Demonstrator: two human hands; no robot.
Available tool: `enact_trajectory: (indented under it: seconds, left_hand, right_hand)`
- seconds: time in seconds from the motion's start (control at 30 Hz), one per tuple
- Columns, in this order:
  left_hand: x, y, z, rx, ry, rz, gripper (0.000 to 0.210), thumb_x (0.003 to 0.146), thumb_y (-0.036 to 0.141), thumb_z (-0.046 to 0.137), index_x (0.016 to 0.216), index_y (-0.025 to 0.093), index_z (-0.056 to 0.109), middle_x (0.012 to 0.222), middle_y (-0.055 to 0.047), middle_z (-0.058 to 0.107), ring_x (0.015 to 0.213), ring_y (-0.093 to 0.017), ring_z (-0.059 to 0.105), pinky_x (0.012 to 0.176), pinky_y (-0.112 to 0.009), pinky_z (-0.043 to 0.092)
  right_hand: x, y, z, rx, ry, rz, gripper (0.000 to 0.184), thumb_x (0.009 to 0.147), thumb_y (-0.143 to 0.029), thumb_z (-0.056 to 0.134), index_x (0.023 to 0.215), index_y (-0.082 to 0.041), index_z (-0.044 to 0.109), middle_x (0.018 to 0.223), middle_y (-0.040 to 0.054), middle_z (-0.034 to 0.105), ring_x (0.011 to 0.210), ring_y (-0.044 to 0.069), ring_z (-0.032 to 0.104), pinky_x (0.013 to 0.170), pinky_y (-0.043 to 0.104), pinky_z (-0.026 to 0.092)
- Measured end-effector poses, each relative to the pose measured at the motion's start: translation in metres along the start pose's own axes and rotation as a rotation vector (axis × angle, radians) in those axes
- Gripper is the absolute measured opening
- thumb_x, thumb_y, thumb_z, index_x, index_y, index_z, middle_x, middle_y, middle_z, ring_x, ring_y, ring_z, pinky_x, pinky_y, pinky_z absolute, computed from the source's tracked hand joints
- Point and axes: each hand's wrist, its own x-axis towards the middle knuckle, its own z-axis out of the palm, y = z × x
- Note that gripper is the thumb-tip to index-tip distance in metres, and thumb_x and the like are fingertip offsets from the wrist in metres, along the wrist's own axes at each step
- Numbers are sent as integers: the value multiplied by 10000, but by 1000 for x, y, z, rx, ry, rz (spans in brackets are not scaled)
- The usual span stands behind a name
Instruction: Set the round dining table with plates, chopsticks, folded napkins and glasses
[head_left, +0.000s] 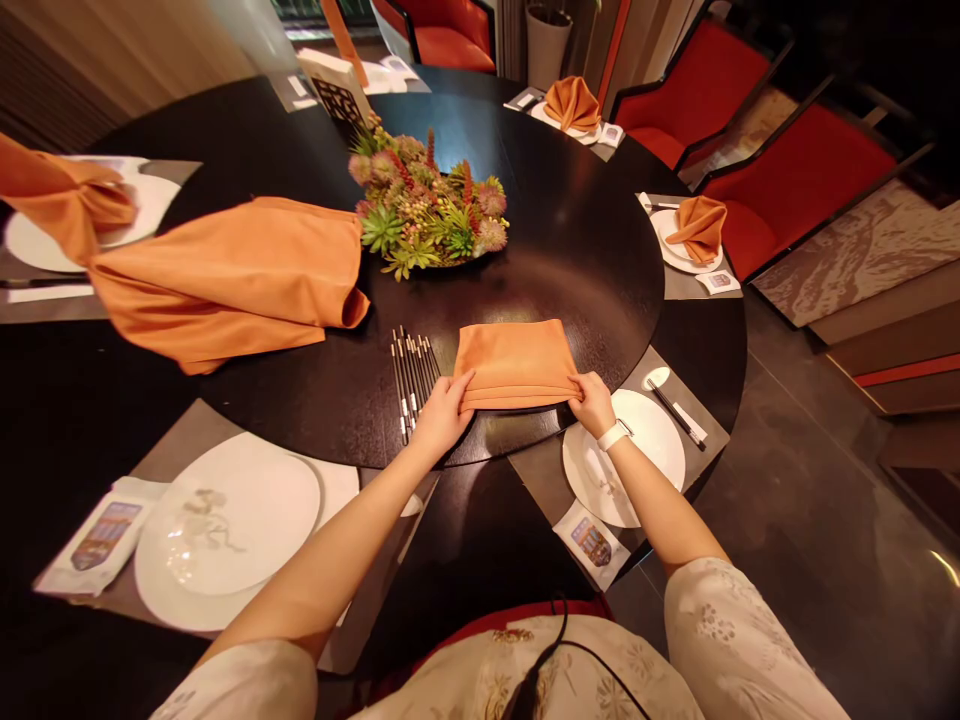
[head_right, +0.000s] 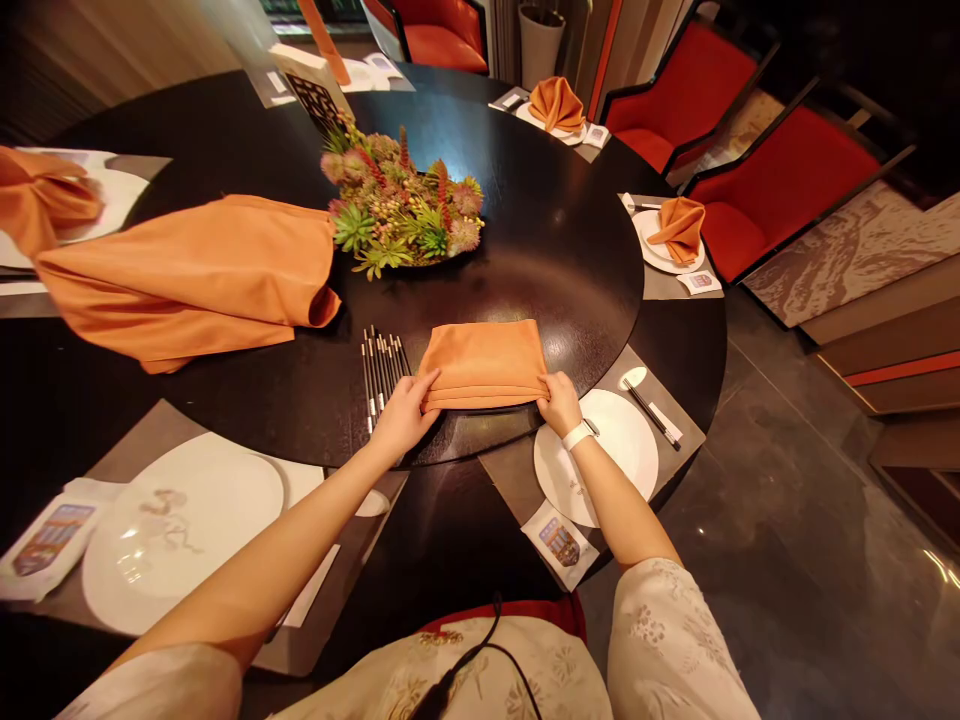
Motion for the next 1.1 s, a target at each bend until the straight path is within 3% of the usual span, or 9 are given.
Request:
enact_trajectory:
  seconds: [0.2,0.3,0.4,0.6,0.67,0.73,0.87,0.97,1.1]
  left_hand:
    - [-9,5,3,307,8,106,277,823,216,607,1095,185,646,1196,-160,575,1196,-338,529,1017,-480,439]
    - [-12,1,1,213,-62,297,137,840,230,588,959,187,641,1316,-167,560,1337,-335,442,1130,-532,332]
    - [-13,-4,0,85,-208,350,136,807,226,587,933,192,625,1188,-145,633,1219,-301,549,1093,-505,392]
    - [5,-15,10,-303,-194,-120,478,770,375,652,1183,169,525,997,-64,660,908,-214,660,842,-349,539]
    - [15,-15,12,-344,-166,-298,505,813,380,615,1241,153,474,945,-54,650,812,-190,661,782,-329,545]
    - [25,-12,10,-230,-114,-331,486,829,372,617,1237,145,483,975,-74,634,809,-198,650,796,-347,538]
    - [34,5,4,170,2,9,323,822,271,643,1118,156,583,1123,-152,574,1042,-298,578,944,-441,468]
    - [35,14,5,333,-148,274,139,892,158,502,953,169,627,970,-143,596,978,-297,565,905,-439,457]
    - [32,11,14,429,-281,406,203,916,122,445,892,161,643,870,-133,613,876,-268,571,858,-402,455]
  right_hand:
    - [-22,9,2,-306,-139,-101,208,864,-89,442,822,-177,625,978,141,594,991,271,516,871,391,465]
    - [-34,18,-6,-227,-225,-223,242,898,-79,411,840,-193,616,1133,137,623,1138,250,521,988,411,437]
    - [-36,26,-14,-56,-322,-250,162,825,-72,494,841,-199,593,1163,118,647,1148,231,558,1004,399,432]
    - [-3,28,-10,194,-170,221,126,791,-231,575,889,-213,498,726,-37,554,683,159,555,685,269,453]
    - [10,22,-6,169,-145,332,215,799,-237,595,978,-207,480,730,-42,536,678,159,545,681,265,446]
    - [19,13,-2,8,-136,325,255,807,-196,602,1032,-194,481,821,9,577,763,188,559,734,295,448]
    - [23,-14,0,-420,-237,-26,133,924,-115,452,969,-178,560,1030,154,606,968,274,530,860,391,410]
    - [21,-28,-2,-542,-415,-212,261,971,-110,345,979,-158,601,1007,180,619,983,296,527,877,414,393]
    - [18,-34,-3,-599,-527,-207,249,875,-83,488,1094,-91,606,1062,211,610,981,305,554,839,398,396]
